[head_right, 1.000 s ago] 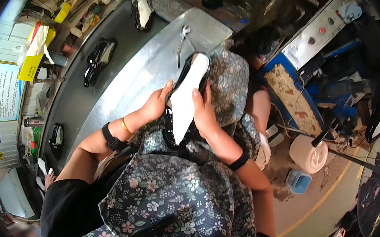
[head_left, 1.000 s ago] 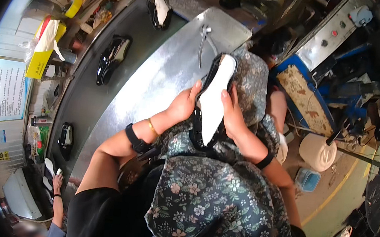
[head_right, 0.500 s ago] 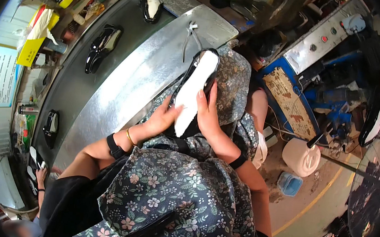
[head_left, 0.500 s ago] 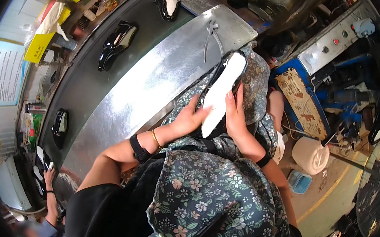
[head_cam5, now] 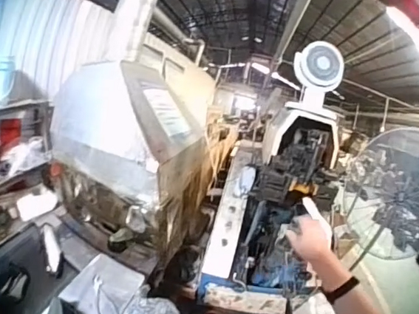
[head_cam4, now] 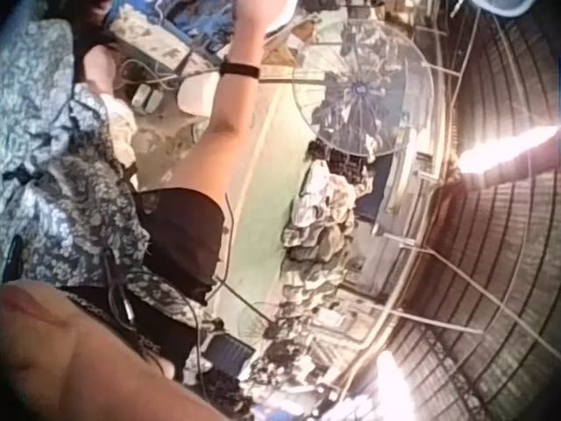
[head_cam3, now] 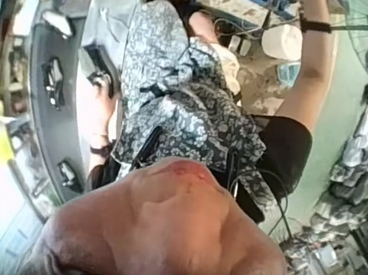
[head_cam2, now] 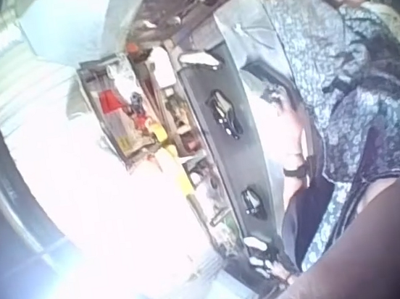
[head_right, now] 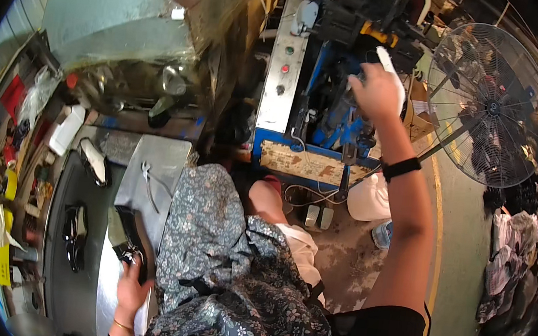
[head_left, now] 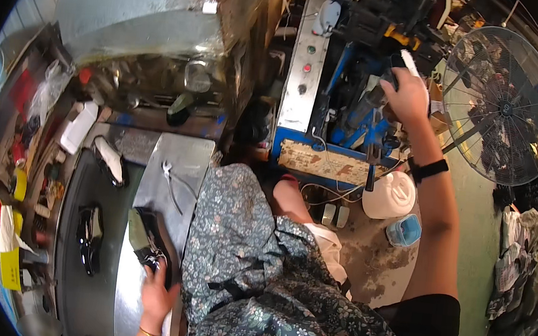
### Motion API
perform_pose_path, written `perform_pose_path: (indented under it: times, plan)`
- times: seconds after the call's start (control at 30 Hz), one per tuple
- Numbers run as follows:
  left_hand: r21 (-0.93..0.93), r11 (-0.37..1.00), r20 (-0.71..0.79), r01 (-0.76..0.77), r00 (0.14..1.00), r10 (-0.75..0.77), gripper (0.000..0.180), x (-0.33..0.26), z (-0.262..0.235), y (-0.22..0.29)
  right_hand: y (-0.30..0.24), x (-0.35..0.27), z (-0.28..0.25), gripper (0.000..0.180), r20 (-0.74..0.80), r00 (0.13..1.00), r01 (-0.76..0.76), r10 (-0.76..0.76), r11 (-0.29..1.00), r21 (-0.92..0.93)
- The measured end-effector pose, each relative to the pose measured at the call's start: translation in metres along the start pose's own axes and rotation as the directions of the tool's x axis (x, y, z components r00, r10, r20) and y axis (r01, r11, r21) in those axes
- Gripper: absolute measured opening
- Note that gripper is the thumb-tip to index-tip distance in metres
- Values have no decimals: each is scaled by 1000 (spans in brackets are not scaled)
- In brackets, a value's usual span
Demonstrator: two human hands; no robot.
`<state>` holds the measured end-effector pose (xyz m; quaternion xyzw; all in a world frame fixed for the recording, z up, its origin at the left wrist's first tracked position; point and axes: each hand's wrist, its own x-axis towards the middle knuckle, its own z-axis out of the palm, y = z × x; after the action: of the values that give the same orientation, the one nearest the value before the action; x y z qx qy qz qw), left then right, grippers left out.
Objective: Manually trim and inspect shoes on an industrial production line.
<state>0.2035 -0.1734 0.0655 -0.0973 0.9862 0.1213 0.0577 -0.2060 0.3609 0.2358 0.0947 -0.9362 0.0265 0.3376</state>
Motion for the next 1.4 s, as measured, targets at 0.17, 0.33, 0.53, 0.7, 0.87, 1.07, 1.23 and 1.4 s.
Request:
perform_pose_path:
  times: [0.17, 0.33, 0.53, 0.7, 0.87, 1.07, 1.23, 1.4]
  plan:
    - [-245, 947, -151, -208, 973, 175, 49, 16, 14, 34, 73, -13, 27, 87, 140, 828, -551, 543, 835, 18]
    - [-527, 812, -231, -252, 962, 148, 35, 50, -8, 83, 34, -23, 45, 80, -75, 903, -421, 423, 906, 46]
    - [-669, 650, -64, -361, 899, 433, 30, 82, -25, 117, 87, -42, 32, 79, -12, 935, -313, 355, 840, 443]
    - [-720, 592, -53, -362, 880, 472, 32, 99, -35, 145, -21, -88, -31, 79, -302, 950, -7, 84, 969, 248]
    - [-934, -253, -270, -253, 962, 33, 52, 140, 3, 199, -178, -186, -27, 103, -121, 989, 61, 81, 519, 853]
    - [-877, -469, 119, 106, 993, 2, 66, 160, -45, 140, -264, -205, -29, 104, 223, 775, -80, -591, 258, 963]
    - [-614, 788, 310, 55, 934, 176, 54, 99, -48, 134, -241, -194, 10, 73, 537, 308, -941, -785, -169, 293]
    - [-667, 701, -256, -251, 961, 101, 53, 67, -36, 87, -230, -256, 22, 48, 779, 134, -986, -612, -3, 167]
